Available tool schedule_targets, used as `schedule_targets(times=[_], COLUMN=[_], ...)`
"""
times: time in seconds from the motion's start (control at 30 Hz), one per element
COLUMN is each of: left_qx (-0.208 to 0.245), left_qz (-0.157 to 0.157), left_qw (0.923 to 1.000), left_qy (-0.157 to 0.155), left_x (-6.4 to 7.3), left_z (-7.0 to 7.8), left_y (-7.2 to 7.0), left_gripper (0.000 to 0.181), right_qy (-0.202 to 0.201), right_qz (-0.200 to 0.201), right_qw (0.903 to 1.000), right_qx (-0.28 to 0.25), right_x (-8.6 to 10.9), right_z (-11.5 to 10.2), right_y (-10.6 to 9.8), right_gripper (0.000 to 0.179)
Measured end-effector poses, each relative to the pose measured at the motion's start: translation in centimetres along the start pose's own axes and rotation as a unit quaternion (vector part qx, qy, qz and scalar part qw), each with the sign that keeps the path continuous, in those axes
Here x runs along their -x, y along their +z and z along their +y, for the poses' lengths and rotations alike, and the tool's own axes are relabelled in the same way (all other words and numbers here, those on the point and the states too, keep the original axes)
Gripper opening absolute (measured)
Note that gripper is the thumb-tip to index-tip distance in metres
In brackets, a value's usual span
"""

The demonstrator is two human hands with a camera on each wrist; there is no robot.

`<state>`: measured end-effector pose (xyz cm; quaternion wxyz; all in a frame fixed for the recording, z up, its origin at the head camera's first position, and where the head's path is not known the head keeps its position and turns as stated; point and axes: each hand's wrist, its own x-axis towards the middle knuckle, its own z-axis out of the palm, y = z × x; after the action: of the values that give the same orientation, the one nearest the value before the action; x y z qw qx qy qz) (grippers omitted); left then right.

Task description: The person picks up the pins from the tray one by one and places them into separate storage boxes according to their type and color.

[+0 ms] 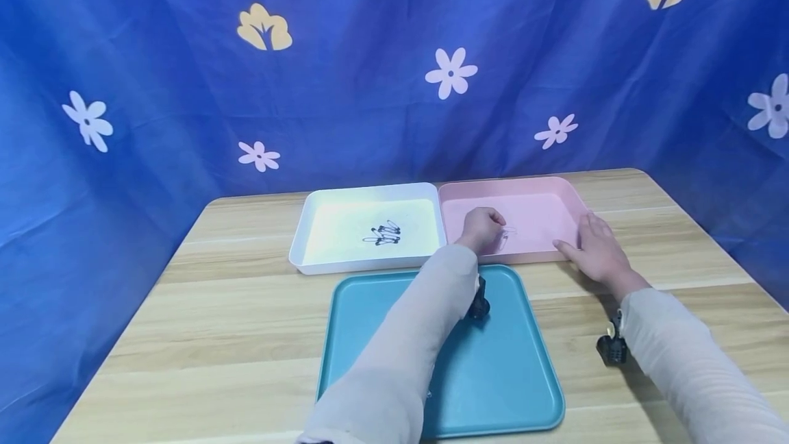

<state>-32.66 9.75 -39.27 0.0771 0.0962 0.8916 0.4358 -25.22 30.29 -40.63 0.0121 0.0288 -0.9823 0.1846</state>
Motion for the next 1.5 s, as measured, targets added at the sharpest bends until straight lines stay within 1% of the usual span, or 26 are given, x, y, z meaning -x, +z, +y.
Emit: schedule_targets(times=[0.23, 0.43, 0.67, 0.77, 0.87, 1.03, 1.1, 1.17, 1.2, 1.33, 1.4, 1.43, 1.5], left_qx=[-0.036, -0.061, -0.054, -0.060, -0.065, -0.047, -0.041, -0.052, -0.060, -0.076, -0.072, -0.067, -0.053], left_qz=[-0.006, 0.000, -0.004, -0.006, -0.009, -0.014, -0.016, -0.020, -0.015, -0.033, -0.042, -0.052, -0.056], left_qw=[0.9993, 0.9981, 0.9984, 0.9982, 0.9978, 0.9981, 0.9982, 0.9972, 0.9961, 0.9936, 0.9937, 0.9942, 0.9953], left_qy=[-0.008, -0.005, -0.013, -0.005, 0.010, 0.038, 0.041, 0.050, 0.063, 0.076, 0.076, 0.066, 0.058], left_x=[-0.4, -0.6, -0.3, -0.2, 0.1, 0.5, 0.8, 1.1, 0.8, 1.8, 2.2, 3.0, 3.5], left_z=[0.0, -0.1, -0.1, -0.1, 0.0, 0.3, 0.4, 0.5, 0.0, 0.1, 0.0, 0.5, 0.4], left_y=[0.4, 0.6, 0.3, 0.0, -0.5, -1.6, -2.0, -2.5, -2.3, -3.2, -3.8, -4.5, -5.1], left_gripper=[0.011, 0.011, 0.012, 0.012, 0.012, 0.010, 0.010, 0.011, 0.011, 0.013, 0.013, 0.014, 0.013], right_qy=[0.006, 0.007, 0.004, 0.002, 0.002, -0.001, -0.004, -0.007, -0.008, -0.009, -0.010, -0.010, -0.010], right_qz=[0.000, 0.000, 0.000, -0.002, -0.006, -0.009, -0.009, -0.008, -0.008, -0.009, -0.010, -0.009, -0.009], right_qw=[1.0000, 1.0000, 1.0000, 1.0000, 1.0000, 1.0000, 1.0000, 0.9999, 0.9999, 0.9999, 0.9999, 0.9999, 0.9999], right_qx=[0.000, -0.001, 0.003, 0.003, 0.002, 0.002, 0.000, -0.001, -0.002, -0.007, -0.008, -0.009, -0.010], right_x=[0.0, -0.1, -0.1, -0.1, -0.1, -0.1, -0.1, 0.0, 0.0, 0.2, 0.2, 0.2, 0.2], right_z=[-0.1, 0.1, 0.1, 0.0, 0.0, 0.1, 0.1, 0.1, 0.1, 0.2, 0.1, 0.1, 0.0], right_y=[0.1, 0.2, 0.2, 0.3, 0.2, 0.1, 0.0, 0.1, 0.1, 0.1, 0.1, 0.0, 0.0], right_gripper=[0.089, 0.089, 0.090, 0.090, 0.090, 0.089, 0.089, 0.089, 0.089, 0.089, 0.089, 0.089, 0.090])
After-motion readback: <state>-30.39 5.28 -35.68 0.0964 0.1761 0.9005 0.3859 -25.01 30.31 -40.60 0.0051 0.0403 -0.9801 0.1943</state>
